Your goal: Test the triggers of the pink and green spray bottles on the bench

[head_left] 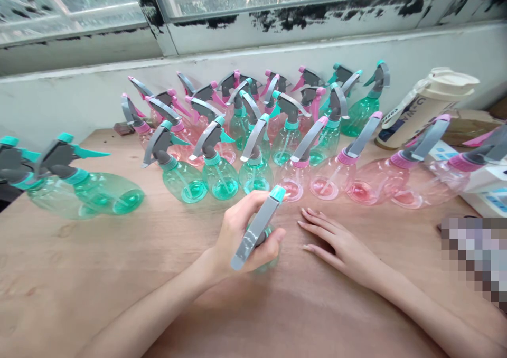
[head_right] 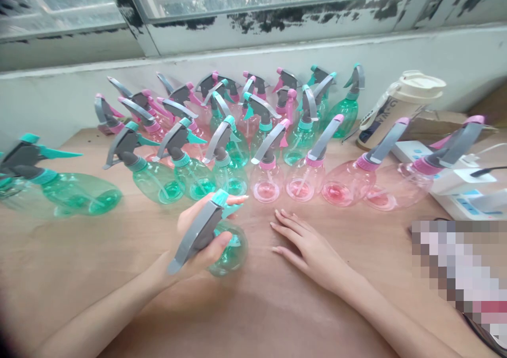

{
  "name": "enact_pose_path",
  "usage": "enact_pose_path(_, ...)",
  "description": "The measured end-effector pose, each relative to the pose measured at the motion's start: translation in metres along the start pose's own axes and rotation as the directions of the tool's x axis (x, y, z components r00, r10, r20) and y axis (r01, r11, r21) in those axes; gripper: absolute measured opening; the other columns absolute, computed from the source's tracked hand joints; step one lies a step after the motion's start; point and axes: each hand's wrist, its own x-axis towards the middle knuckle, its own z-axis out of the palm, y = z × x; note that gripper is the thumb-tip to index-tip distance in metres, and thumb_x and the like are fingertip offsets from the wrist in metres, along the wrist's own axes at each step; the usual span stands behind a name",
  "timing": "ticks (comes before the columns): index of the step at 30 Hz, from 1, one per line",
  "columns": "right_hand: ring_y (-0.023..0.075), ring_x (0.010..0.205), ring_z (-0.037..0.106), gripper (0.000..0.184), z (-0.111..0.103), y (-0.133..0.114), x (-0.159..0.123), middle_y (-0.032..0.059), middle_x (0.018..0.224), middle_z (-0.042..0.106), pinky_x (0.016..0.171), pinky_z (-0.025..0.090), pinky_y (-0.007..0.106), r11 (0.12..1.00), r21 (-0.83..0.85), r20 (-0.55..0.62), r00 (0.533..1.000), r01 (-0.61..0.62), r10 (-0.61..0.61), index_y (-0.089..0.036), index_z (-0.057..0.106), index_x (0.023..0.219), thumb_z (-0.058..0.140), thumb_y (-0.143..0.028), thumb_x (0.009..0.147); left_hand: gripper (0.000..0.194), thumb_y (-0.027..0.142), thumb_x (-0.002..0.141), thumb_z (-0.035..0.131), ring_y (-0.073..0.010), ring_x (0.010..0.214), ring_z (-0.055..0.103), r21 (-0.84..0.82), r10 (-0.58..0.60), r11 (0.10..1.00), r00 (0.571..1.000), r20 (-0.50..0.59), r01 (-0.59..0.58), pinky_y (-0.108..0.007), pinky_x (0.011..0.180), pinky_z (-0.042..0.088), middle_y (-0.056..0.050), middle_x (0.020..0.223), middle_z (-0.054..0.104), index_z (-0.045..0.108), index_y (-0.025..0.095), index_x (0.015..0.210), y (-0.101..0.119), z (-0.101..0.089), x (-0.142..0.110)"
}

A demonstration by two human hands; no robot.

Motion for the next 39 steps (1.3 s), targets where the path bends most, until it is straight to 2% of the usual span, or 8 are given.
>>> enact_pose_path(23,0.0274,0.144,0.036,0.049,-0.001,-0.001,0.000,0.0054,0.156,0.042,0.119,0.032,0.053,1.000,-0.010,0.015,1.000,-0.009,0.009,-0.027,0.047,0.146,0.052,-0.039,0.098,0.036,0.022,0.077,0.061,-0.0215,0.086,0.065,-0.029,0.015,0.999,1.000,0.001,-0.015,-0.035,0.074,0.058,-0.008,0.097,0.066,0.060,0.018,0.112,-0.003,0.001,0.000)
enact_pose_path(27,0.0273,0.144,0.036,0.050,-0.001,-0.001,0.001,0.0058,0.156,0.042,0.119,0.032,0.053,1.000,-0.003,0.013,1.000,-0.004,0.005,-0.027,0.047,0.146,0.052,-0.038,0.098,0.024,0.020,0.076,0.058,-0.0184,0.073,0.062,0.020,0.051,0.999,0.999,0.004,-0.051,-0.034,0.068,0.055,-0.005,0.088,0.065,0.061,0.020,0.100,0.002,-0.001,0.006)
enact_pose_path(30,0.0271,0.145,0.035,0.049,0.000,0.000,0.000,0.0066,0.156,0.041,0.119,0.032,0.053,1.000,-0.013,0.017,1.000,-0.003,0.003,-0.025,0.047,0.146,0.051,-0.039,0.098,0.010,0.020,0.078,0.056,-0.0144,0.058,0.054,0.093,0.035,0.995,0.999,0.011,-0.036,-0.031,0.058,0.050,-0.001,0.074,0.058,0.058,0.022,0.088,0.006,-0.002,0.008)
enact_pose_path(32,0.0269,0.145,0.035,0.049,0.000,0.000,0.000,0.0068,0.156,0.041,0.119,0.032,0.053,1.000,-0.024,0.020,1.000,0.000,0.001,-0.024,0.048,0.146,0.050,-0.039,0.099,0.006,0.021,0.079,0.055,-0.0138,0.056,0.051,0.120,0.035,0.992,0.999,-0.001,-0.035,-0.030,0.057,0.048,0.001,0.070,0.055,0.056,0.022,0.085,0.007,-0.002,0.007)
enact_pose_path(37,0.0267,0.145,0.034,0.048,0.000,0.000,0.000,0.0069,0.157,0.040,0.119,0.032,0.053,0.999,-0.047,0.030,1.000,0.001,0.001,-0.023,0.048,0.145,0.049,-0.040,0.099,0.026,0.021,0.082,0.056,-0.0191,0.079,0.063,0.064,0.032,0.997,0.999,-0.016,-0.031,-0.033,0.072,0.053,-0.005,0.093,0.064,0.057,0.021,0.108,0.001,-0.001,0.003)
enact_pose_path(39,0.0266,0.145,0.034,0.049,0.000,0.000,0.000,0.0067,0.157,0.040,0.119,0.032,0.053,0.999,-0.051,0.031,1.000,0.003,-0.001,-0.024,0.047,0.145,0.049,-0.040,0.099,0.030,0.021,0.081,0.056,-0.0188,0.079,0.063,0.062,0.034,0.998,0.999,-0.024,-0.033,-0.033,0.074,0.053,-0.006,0.096,0.064,0.055,0.020,0.111,-0.001,0.000,0.002)
